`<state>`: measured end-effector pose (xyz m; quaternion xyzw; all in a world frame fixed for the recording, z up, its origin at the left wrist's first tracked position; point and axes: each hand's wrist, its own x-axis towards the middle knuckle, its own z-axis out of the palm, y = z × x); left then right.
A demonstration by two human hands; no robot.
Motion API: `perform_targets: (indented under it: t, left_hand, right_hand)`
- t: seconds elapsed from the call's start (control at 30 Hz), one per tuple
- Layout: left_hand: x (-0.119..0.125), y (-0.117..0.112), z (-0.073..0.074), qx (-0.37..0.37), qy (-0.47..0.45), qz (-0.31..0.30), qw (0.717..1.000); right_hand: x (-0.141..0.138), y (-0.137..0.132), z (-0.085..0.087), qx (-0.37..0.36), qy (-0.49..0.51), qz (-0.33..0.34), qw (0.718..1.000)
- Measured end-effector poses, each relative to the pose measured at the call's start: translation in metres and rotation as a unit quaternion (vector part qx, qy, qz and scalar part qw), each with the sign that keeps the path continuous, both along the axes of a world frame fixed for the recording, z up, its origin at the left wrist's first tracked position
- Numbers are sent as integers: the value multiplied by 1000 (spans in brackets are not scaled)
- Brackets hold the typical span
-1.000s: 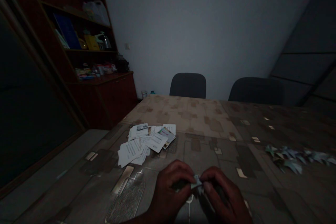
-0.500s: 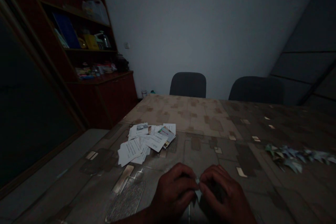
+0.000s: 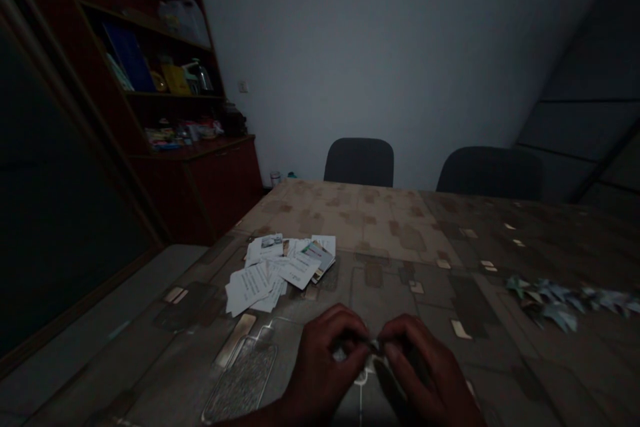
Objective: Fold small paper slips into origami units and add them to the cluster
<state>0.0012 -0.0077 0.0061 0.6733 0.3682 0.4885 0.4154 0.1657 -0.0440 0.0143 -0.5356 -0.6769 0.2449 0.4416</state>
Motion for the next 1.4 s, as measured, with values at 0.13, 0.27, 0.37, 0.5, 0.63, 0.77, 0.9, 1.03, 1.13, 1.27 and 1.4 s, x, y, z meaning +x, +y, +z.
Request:
perform_targets:
  t: [0.13, 0.27, 0.37, 0.5, 0.63, 0.77, 0.9, 1.03, 1.13, 1.27, 1.4]
  left_hand:
    - [6, 1, 2, -193, -103, -8, 976]
    - [7, 2, 3, -239, -173, -35, 955]
    - [7, 3, 3, -244, -188, -50, 950]
    - [7, 3, 1, -260, -130, -52, 955]
    - [5, 4, -1, -249, -80, -30, 965]
    - [3, 5, 2, -191, -96, -17, 977]
    - [4, 4, 5, -226, -98, -7, 969]
    - [6, 5, 4, -261, -96, 7, 961]
    - [6, 8, 1, -296, -117, -12, 948]
    - [7, 10, -1, -316, -126, -36, 940]
    - [7, 8, -1, -301, -148, -41, 941]
  right_hand:
    - [-6, 1, -11, -83, 78, -29, 993]
    - [-9, 3, -15, -138, 139, -15, 980]
    - [-7, 4, -12, -146, 157, -15, 977]
    - [-3, 4, -10, -123, 119, 5, 985]
    - [-4, 4, -10, -117, 109, -16, 987]
    - [-8, 2, -10, -137, 128, -31, 982]
    - [-9, 2, -12, -151, 94, -14, 984]
    - [-8, 3, -13, -175, 110, 2, 978]
    - [-7, 5, -15, -195, 137, 20, 971]
    - [-6, 7, -17, -195, 144, 31, 970]
    - [-6, 7, -21, -187, 133, 53, 972]
